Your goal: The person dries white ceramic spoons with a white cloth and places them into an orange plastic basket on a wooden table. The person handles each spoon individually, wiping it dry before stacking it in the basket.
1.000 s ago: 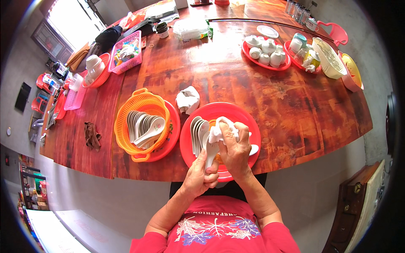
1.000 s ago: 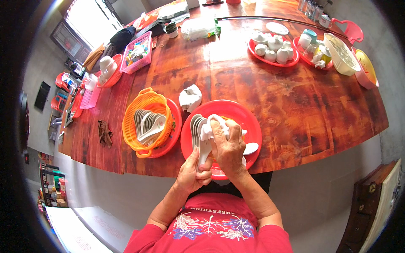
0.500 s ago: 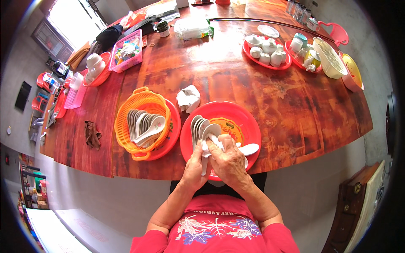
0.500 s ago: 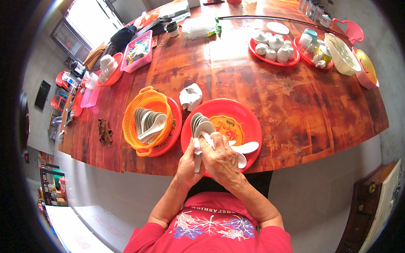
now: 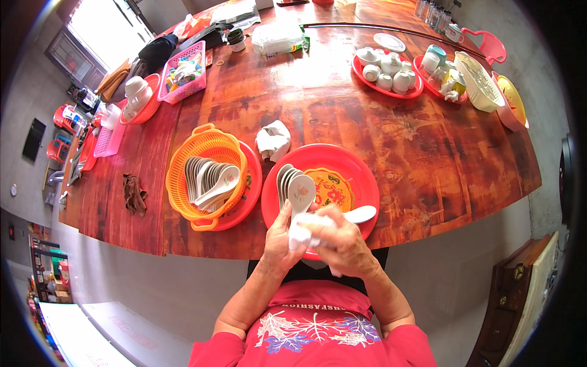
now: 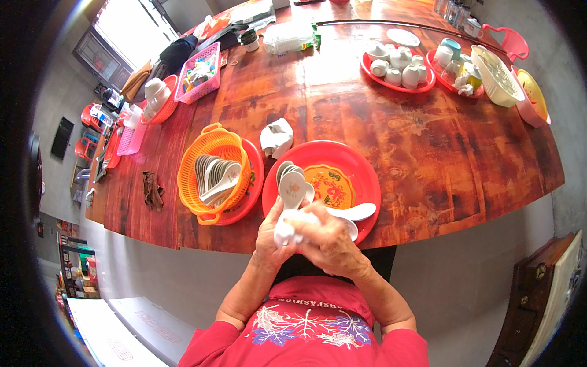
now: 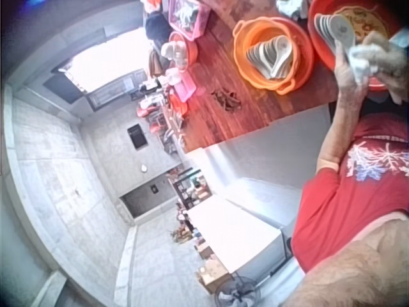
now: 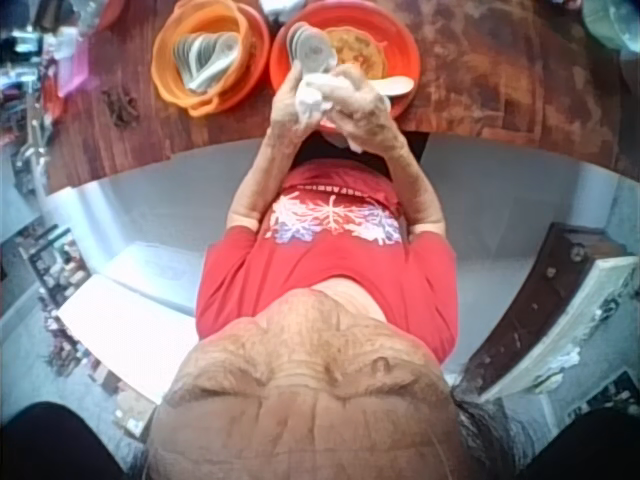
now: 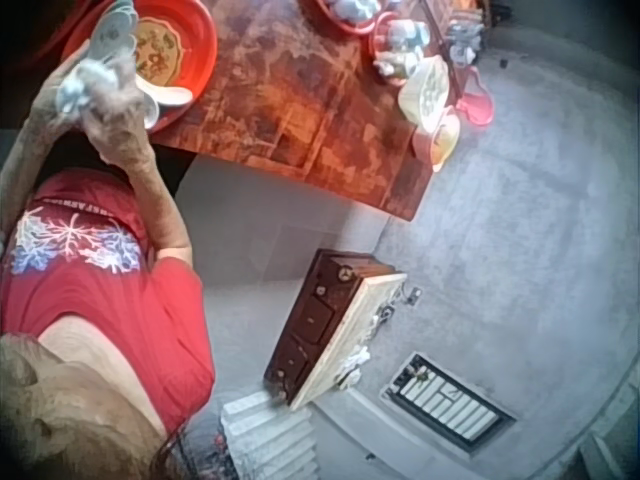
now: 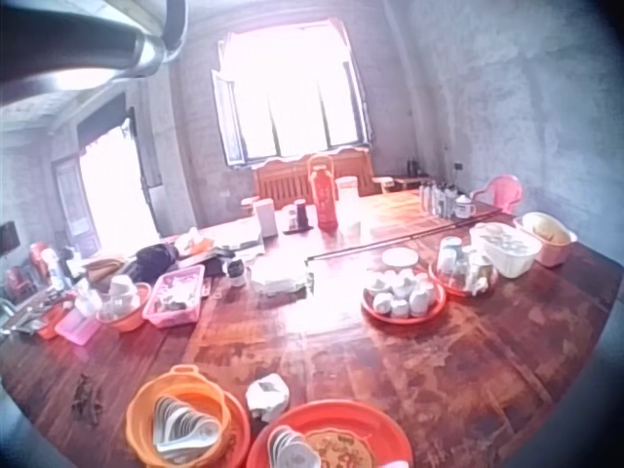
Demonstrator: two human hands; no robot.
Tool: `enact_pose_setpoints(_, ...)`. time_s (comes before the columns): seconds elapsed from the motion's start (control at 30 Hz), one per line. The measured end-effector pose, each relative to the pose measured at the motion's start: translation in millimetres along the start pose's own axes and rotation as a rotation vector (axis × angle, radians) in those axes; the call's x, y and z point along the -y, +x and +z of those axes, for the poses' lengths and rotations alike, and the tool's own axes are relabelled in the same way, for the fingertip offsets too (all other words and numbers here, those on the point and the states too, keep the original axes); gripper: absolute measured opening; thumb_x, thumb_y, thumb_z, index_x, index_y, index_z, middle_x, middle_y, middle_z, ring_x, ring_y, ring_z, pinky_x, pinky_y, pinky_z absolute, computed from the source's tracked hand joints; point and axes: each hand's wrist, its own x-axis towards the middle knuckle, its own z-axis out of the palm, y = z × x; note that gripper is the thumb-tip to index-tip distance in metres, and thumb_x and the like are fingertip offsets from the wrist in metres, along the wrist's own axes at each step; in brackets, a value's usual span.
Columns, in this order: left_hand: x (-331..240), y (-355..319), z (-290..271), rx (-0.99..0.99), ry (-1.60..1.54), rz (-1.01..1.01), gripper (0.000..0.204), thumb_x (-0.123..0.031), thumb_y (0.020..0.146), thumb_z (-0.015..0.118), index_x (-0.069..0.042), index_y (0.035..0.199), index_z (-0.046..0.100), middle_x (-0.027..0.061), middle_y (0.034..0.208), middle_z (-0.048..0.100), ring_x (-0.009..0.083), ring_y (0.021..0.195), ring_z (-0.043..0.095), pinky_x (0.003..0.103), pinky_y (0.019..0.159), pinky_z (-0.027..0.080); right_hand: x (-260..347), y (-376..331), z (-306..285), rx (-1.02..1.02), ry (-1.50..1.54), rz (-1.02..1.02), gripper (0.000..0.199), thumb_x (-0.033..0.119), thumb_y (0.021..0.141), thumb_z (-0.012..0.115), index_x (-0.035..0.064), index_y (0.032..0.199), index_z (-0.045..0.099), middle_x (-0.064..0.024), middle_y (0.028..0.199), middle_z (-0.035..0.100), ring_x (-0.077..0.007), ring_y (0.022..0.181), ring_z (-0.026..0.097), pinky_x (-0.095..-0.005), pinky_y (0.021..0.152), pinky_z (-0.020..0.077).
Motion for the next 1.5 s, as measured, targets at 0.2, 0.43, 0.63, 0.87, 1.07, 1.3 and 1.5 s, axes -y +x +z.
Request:
enact_pose_setpoints(0.2,15.7,5.5,9.6,-0.367,0.093,0.07,0.038,-0.029,0.1,0.036,-0.008,0.131,0.044,0.0101,0.131,0.051,0.0215,0.123,0.045,0.036,0.108,0.031,-17.6,28.6,19.0,-0.25,-0.738,-0.032,0.039,0.008,0.07,0.065,0.0041,0.109,0.063,-0.0134,0.102,0.05,-0.028,0.088,0.056,-0.0356,0.063,0.0512)
enact_pose_setpoints(0.43,6.9,2.9,18.2,-0.301,0.111,0.059,0.058,-0.051,0.097,0.03,-0.005,0.132,0.042,0.0124,0.127,0.052,0.0268,0.117,0.049,0.043,0.104,0.037,-7.4,14.4,28.0,-0.011,-0.576,-0.02,0.039,0.012,0.074,0.06,0.004,0.112,0.061,-0.0136,0.104,0.05,-0.0304,0.092,0.055,-0.0379,0.065,0.0515)
enact_pose_setpoints(0.63,2.8,2.5,14.0,-0.254,0.149,0.064,0.068,-0.055,0.095,0.028,-0.001,0.137,0.033,0.0179,0.13,0.049,0.029,0.115,0.053,0.048,0.097,0.043,9.2,-5.8,24.1,0.143,-0.263,0.041,0.042,0.006,0.074,0.067,0.0077,0.116,0.061,-0.0139,0.105,0.051,-0.0314,0.095,0.057,-0.0383,0.075,0.0503)
enact_pose_setpoints(0.87,1.8,-2.5,9.5,-0.219,-0.04,0.016,0.053,-0.04,0.098,0.036,-0.002,0.135,0.037,0.0163,0.132,0.049,0.0269,0.107,0.059,0.044,0.09,0.05,3.8,-16.7,17.6,0.104,-0.008,-0.006,0.043,0.001,0.069,0.071,0.0088,0.11,0.065,-0.0117,0.1,0.054,-0.0261,0.088,0.058,-0.0346,0.073,0.0484)
enact_pose_setpoints(1.07,5.8,-2.3,4.5,-0.299,0.026,0.016,0.043,-0.032,0.099,0.039,-0.003,0.129,0.045,0.0129,0.125,0.054,0.0247,0.117,0.051,0.04,0.103,0.037,-12.3,-3.6,22.9,-0.109,-0.543,-0.032,0.04,0.007,0.067,0.067,0.0052,0.107,0.064,-0.013,0.099,0.053,-0.0287,0.086,0.059,-0.0356,0.062,0.0522)
enact_pose_setpoints(1.3,5.2,-2.7,18.5,-0.294,0.102,0.027,0.053,-0.046,0.098,0.033,-0.003,0.125,0.047,0.014,0.118,0.058,0.0275,0.111,0.055,0.041,0.098,0.043,-3.6,-10.4,28.6,-0.002,-0.38,0.008,0.04,0.004,0.068,0.066,0.0049,0.107,0.063,-0.0139,0.097,0.053,-0.0302,0.084,0.06,-0.0366,0.064,0.0515)
enact_pose_setpoints(1.5,7.0,-4.3,12.9,-0.313,0.128,0.027,0.056,-0.049,0.097,0.032,-0.003,0.125,0.048,0.0125,0.116,0.059,0.025,0.109,0.056,0.038,0.097,0.042,-8.9,-3.9,24.1,-0.081,-0.454,-0.142,0.034,0.008,0.069,0.065,0.0046,0.102,0.065,-0.012,0.098,0.055,-0.028,0.081,0.057,-0.0354,0.061,0.0502)
